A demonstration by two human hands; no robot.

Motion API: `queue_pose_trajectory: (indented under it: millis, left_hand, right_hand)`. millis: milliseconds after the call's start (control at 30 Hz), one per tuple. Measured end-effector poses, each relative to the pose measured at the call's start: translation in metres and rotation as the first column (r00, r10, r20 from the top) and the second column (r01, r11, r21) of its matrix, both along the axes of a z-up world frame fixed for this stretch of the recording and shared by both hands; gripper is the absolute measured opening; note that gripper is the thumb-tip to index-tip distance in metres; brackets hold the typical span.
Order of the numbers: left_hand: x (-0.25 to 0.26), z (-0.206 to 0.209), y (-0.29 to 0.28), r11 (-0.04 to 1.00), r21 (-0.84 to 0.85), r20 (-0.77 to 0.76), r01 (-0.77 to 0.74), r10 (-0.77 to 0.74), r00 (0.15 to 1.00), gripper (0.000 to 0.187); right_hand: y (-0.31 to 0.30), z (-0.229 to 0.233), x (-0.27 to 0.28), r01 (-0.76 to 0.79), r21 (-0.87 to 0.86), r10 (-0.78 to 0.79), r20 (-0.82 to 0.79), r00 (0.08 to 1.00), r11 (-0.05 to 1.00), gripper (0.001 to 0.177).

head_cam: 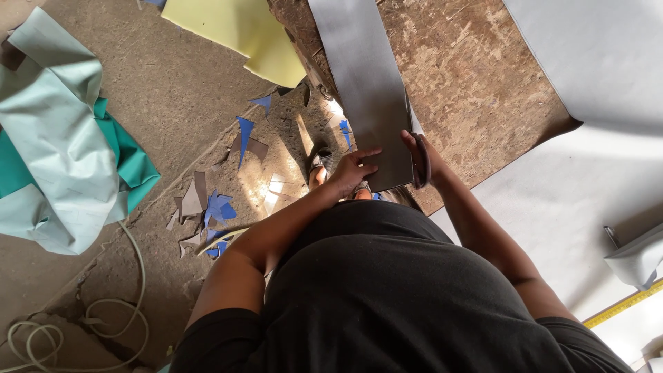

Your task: The person uses shears to cut a large sheet of gray fabric along marked lines on a wooden workbench. They cut a long strip, trim the edges, and then fold the resulting piece.

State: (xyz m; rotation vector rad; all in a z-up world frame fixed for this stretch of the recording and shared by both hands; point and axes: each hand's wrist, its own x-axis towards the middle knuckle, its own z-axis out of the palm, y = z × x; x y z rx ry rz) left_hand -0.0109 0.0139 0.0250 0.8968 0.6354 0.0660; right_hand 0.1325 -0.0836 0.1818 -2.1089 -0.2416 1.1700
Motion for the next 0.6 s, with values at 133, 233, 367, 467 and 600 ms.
queue_pose_trajectory:
  millis: [133,233,367,467,600]
  left_hand:
    - [-0.001,-0.013,-0.001,0.998,-0.054,0.029,-0.011,0.013,1.0,0.053]
    - [-0.002,0.007,0.0,0.99,-0.136,0.028,-0.04,0.045,0.999,0.052]
    - [-0.006,-0.033,0.008,0.893,-0.451,0.068,-0.013,0.049,0.996,0.051]
    - [-0.016,-0.053,0.012,0.477,-0.879,0.067,-0.025,0.175,0.982,0.041]
    - [-0.017,-0.056,0.019,0.247,-0.966,0.132,0.072,0.233,0.964,0.036]
  right_hand:
    - [-0.043,-0.07,0.031,0.03,0.232,-0.005,-0.108,0.994,0.972,0.062]
    - [-0.051,-0.092,0.035,0.022,0.223,-0.002,-0.089,0.996,0.975,0.06]
    - [-0.043,-0.063,0.018,0.183,0.25,-0.129,-0.217,0.968,0.951,0.07]
    - [-0.046,-0.058,0.016,0.239,0.268,-0.17,-0.255,0.952,0.933,0.071]
    - [-0.05,-0.055,0.016,0.251,0.268,-0.182,-0.257,0.949,0.93,0.069]
